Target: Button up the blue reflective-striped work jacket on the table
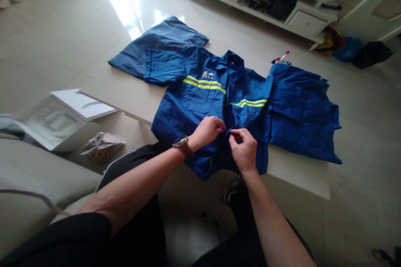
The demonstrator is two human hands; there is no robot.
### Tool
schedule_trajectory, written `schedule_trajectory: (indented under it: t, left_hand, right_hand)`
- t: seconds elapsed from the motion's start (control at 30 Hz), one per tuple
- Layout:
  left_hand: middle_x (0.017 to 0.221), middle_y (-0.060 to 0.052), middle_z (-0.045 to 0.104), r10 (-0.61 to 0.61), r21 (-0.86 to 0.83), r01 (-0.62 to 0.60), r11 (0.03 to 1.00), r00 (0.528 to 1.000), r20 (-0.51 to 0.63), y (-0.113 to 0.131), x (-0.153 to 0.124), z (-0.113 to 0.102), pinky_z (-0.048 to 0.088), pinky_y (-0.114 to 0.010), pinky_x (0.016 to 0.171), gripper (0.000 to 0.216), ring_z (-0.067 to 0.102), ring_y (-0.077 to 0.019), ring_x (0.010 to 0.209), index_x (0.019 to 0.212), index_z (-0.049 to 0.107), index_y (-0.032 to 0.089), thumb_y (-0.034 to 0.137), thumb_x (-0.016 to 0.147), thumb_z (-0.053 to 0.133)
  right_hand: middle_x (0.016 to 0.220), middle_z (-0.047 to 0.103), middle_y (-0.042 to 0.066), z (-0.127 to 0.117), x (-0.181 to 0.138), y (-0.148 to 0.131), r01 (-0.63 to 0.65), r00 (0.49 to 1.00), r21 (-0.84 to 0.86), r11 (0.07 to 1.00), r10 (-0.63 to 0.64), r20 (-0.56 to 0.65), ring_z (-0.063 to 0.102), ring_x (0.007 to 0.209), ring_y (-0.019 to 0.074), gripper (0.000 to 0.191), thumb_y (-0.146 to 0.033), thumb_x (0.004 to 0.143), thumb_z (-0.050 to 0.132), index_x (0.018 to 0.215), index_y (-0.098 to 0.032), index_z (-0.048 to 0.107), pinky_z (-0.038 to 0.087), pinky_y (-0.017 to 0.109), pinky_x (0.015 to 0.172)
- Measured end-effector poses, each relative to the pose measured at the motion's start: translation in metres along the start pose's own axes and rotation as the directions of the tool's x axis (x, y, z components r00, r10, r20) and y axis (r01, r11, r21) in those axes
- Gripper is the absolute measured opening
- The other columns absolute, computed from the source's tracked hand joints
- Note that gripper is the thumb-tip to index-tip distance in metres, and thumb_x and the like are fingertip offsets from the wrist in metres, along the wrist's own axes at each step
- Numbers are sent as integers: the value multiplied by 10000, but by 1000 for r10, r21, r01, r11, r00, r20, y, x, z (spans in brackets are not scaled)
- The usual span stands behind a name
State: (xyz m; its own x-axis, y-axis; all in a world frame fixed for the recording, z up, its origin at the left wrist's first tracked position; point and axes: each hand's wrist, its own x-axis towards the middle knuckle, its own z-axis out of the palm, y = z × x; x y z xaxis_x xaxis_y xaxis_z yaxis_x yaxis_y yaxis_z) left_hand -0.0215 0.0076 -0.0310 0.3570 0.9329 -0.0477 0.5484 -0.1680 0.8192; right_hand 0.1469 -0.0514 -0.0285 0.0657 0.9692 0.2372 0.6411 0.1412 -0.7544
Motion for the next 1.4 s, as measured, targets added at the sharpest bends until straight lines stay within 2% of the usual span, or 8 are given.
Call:
schedule_trajectory:
  t: [0.17, 0.43, 0.63, 0.77, 0.87, 1.07, 1.27, 1.4]
  left_hand:
    - [745, -28, 750, -38, -168, 47, 985, 998, 57, 3, 0, -3, 506, -227, 692, 158, 660, -133, 692, 871, 822, 137, 87, 810, 685]
    - [720, -11, 720, -2, -271, 30, 962, 995, 101, -4, 1, 1, 468, -213, 660, 145, 632, -114, 684, 855, 787, 117, 105, 794, 656]
    - [675, 14, 658, -29, -379, 55, 924, 997, 76, -8, 2, 10, 447, -202, 622, 88, 602, -105, 660, 819, 721, 131, 103, 775, 651]
    - [755, 38, 660, -3, -501, 22, 865, 999, 38, -8, -1, 11, 473, -187, 646, 272, 628, -93, 682, 977, 626, 166, 56, 732, 669]
    - [788, 43, 665, 43, -467, -32, 884, 999, 14, -6, -4, 10, 482, -189, 667, 376, 639, -93, 701, 1057, 584, 182, 28, 722, 654]
    - [813, 30, 675, 104, -277, -122, 953, 991, -80, 1, -7, 14, 481, -203, 690, 380, 637, -104, 730, 1059, 610, 188, -11, 739, 568]
    - [785, 29, 677, 20, -364, -78, 928, 987, -161, 6, -9, 18, 464, -187, 641, 262, 636, -93, 687, 918, 603, 178, -5, 731, 583]
    - [770, 33, 680, 13, -339, -74, 938, 984, -178, 10, -10, 18, 453, -186, 633, 232, 636, -89, 674, 900, 612, 178, 10, 743, 584]
  right_hand:
    - [914, 714, 61, 4, 1, -1, -12, 1000, 21, 1000, 12, -15, 674, 758, 182, 123, -231, 880, 634, 925, -188, 739, 573, 318, 708]
    - [935, 713, 68, 4, 1, 0, 14, 1000, 4, 1000, -14, 14, 685, 796, 192, 132, -226, 874, 639, 952, -184, 738, 589, 337, 754]
    - [954, 721, 74, 3, 1, 1, 9, 1000, -2, 1000, -9, 26, 690, 798, 193, 144, -222, 875, 642, 970, -178, 741, 587, 342, 767]
    - [931, 720, 70, 2, 1, 1, 6, 1000, -1, 1000, -6, 25, 676, 771, 185, 153, -204, 870, 629, 960, -176, 750, 576, 329, 739]
    - [922, 722, 71, 2, 1, 1, -6, 1000, 8, 1000, 6, 18, 669, 754, 182, 154, -210, 874, 624, 950, -172, 753, 569, 323, 723]
    - [933, 728, 73, 3, 1, 2, -37, 999, 16, 999, 37, 27, 662, 759, 184, 158, -230, 872, 623, 948, -176, 751, 564, 325, 724]
    - [925, 731, 63, 1, 2, 4, -16, 1000, 43, 999, 15, 12, 675, 766, 176, 177, -239, 896, 621, 959, -181, 777, 559, 310, 720]
    - [897, 743, 64, 0, 3, 2, -44, 999, 38, 998, 45, -23, 669, 736, 177, 166, -265, 892, 637, 917, -185, 780, 553, 312, 710]
